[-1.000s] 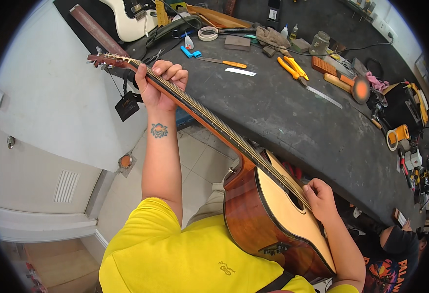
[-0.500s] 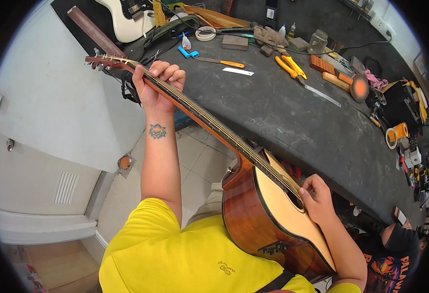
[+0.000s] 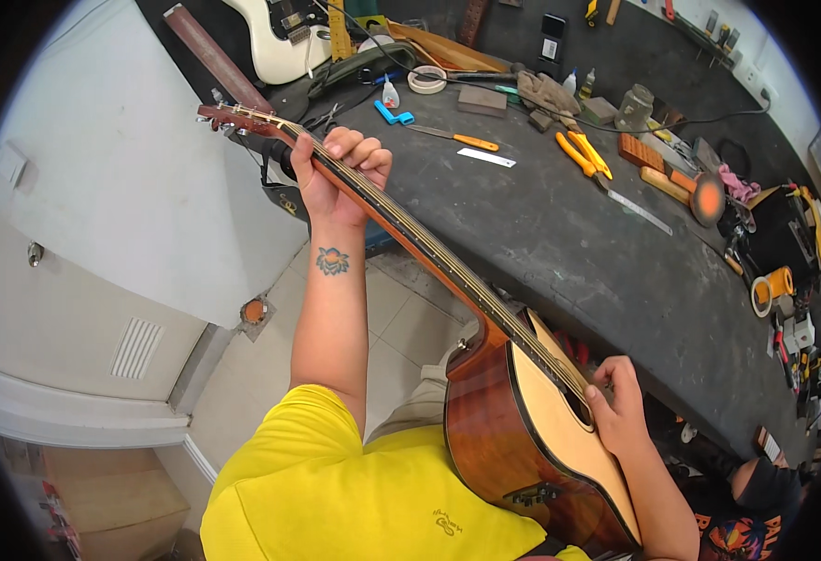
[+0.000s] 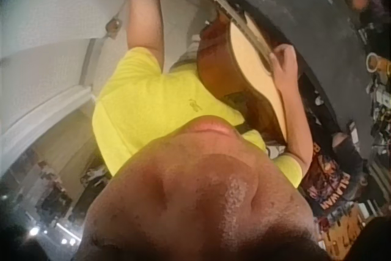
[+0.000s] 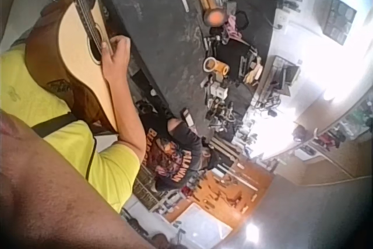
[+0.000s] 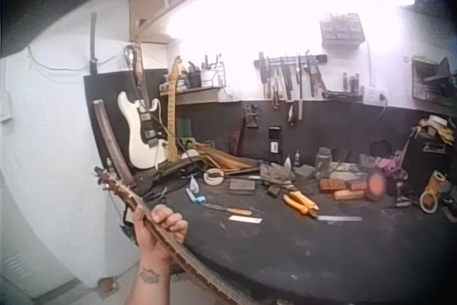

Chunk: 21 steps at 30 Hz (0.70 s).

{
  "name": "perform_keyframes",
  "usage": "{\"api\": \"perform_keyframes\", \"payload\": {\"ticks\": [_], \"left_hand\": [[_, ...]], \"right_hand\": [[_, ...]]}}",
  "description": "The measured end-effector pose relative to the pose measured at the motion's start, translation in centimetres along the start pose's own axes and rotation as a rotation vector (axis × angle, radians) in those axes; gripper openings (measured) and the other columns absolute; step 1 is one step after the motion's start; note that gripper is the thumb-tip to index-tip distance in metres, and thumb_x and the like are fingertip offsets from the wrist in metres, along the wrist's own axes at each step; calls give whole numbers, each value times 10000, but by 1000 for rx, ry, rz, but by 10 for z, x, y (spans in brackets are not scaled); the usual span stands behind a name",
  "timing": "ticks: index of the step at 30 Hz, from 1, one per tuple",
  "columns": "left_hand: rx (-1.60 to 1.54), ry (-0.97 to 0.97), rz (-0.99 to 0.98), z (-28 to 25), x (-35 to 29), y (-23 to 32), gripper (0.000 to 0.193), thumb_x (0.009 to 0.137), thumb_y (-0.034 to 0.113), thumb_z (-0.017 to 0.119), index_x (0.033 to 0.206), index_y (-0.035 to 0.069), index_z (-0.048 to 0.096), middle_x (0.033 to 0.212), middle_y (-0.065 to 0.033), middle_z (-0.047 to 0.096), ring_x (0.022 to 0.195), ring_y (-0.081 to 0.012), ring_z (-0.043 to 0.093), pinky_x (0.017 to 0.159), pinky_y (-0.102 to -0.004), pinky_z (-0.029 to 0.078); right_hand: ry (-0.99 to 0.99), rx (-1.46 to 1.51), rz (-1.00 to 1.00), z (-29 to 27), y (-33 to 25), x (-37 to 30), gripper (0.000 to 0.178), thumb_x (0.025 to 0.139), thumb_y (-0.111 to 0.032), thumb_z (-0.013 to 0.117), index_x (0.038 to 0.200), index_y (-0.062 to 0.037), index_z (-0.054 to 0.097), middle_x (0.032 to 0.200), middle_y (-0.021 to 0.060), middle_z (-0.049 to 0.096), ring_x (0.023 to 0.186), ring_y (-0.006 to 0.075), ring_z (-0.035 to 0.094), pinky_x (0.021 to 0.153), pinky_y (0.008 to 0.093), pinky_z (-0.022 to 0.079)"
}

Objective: The person holds an acoustic guitar, presses down on the strings along the neck with one hand, and plucks the strings with the other hand.

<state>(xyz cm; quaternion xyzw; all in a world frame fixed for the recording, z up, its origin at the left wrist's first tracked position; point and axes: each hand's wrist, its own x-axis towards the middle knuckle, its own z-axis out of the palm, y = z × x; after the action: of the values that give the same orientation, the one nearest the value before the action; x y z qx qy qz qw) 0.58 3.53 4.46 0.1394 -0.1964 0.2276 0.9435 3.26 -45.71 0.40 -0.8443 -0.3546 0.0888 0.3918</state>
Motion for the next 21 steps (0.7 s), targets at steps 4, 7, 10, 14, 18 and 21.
{"api": "perform_keyframes", "payload": {"ticks": [4, 7, 10, 14, 18, 21], "left_hand": [[105, -211, -9, -13, 2, 12, 445, 888, 535, 775, 954, 117, 635, 849, 39, 586, 770, -108, 445, 765, -295, 358], [132, -290, -6, -16, 6, 9, 482, 902, 561, 754, 1115, 134, 689, 926, 27, 571, 825, -121, 485, 821, -312, 369], [179, -483, -58, -29, 23, 12, 492, 909, 524, 760, 1198, 129, 708, 946, 23, 532, 843, -135, 495, 817, -316, 369], [158, -465, -2, -38, 23, 15, 359, 876, 447, 830, 1041, 157, 699, 935, 28, 470, 811, -124, 472, 766, -300, 347], [182, -488, 27, -53, 29, 34, 396, 867, 501, 837, 877, 164, 629, 841, 55, 439, 782, -112, 454, 750, -288, 326], [141, -475, -7, -49, 31, 19, 411, 874, 513, 828, 879, 159, 619, 852, 50, 446, 804, -115, 461, 760, -286, 325]], "right_hand": [[-90, 86, -72, -9, 2, 3, 251, 848, -85, 771, 750, -6, 554, 705, 101, 554, 699, 275, 541, 667, 370, 433], [-137, 69, 48, -22, 0, -1, 294, 842, -118, 802, 732, -11, 551, 704, 111, 562, 657, 260, 518, 626, 357, 418], [-57, -8, 115, -18, 19, -2, 279, 873, -144, 789, 757, 7, 585, 710, 124, 567, 647, 263, 525, 618, 373, 432], [-77, -4, 98, -22, 10, 1, 246, 922, -159, 750, 808, 16, 618, 719, 142, 562, 659, 304, 558, 630, 396, 464], [-169, 109, -106, -32, -1, 5, 327, 935, -140, 727, 709, -1, 536, 663, 91, 519, 616, 240, 495, 576, 379, 409], [-37, 212, -202, -39, 4, -7, 386, 952, -135, 689, 644, -11, 491, 610, 72, 472, 590, 233, 477, 550, 385, 384]]}}
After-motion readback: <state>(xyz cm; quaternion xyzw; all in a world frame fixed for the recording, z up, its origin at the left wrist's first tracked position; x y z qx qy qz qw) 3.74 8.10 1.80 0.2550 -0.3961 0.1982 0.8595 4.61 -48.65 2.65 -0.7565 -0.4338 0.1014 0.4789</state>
